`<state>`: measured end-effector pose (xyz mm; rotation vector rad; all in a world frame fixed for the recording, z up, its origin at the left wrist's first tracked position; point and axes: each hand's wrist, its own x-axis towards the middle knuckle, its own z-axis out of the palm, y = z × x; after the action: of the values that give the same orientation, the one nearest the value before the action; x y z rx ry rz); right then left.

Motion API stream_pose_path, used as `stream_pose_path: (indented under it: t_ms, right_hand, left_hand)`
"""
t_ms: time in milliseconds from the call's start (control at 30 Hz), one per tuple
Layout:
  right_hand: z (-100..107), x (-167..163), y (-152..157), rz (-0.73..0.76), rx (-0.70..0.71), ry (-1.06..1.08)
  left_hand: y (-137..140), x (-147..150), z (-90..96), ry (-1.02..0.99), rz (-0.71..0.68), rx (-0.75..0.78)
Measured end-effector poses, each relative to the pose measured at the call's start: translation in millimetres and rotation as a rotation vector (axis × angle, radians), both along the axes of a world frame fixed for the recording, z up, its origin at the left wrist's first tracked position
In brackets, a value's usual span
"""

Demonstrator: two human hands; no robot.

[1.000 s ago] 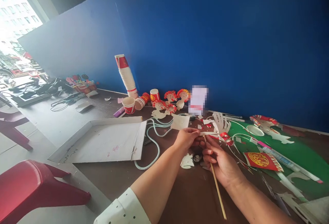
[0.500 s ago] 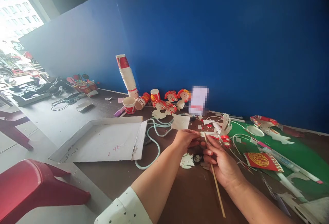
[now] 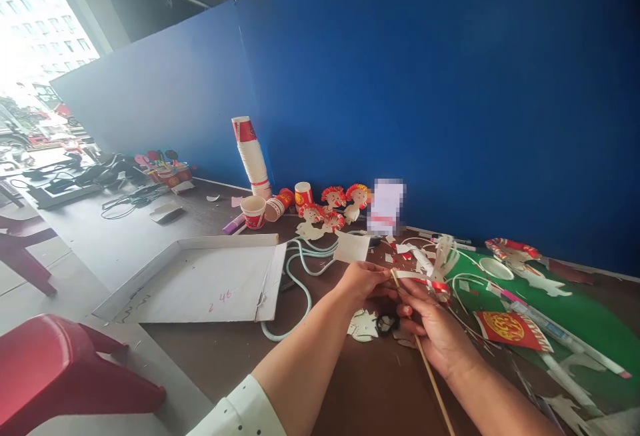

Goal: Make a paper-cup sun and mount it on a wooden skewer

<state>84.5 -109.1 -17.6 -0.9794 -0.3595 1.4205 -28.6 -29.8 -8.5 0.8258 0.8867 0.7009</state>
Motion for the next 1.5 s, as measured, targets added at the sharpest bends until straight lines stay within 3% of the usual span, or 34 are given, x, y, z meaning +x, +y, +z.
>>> stream_pose_path:
  t_ms: [167,400,900,1500]
  right_hand:
    - [0,0,0,-0.037,-0.019,-0.103]
    - [3,-4,-3,-0.047,-0.026,-0.229]
    - [2,-2,-2,-0.022,-0.043,-0.317]
    - [4,-5,-7,0.028,-0.042,-0.519]
  left_hand:
    - [1,-1,-0.7,-0.008,0.052,-0.035]
    - [5,-5,-5.1,0.0,0.01,-0.056]
    - [6,-10,-6.1,0.024,-0.046,-0.032]
    - [0,-4,-2.0,0.006,-0.01,-0.042]
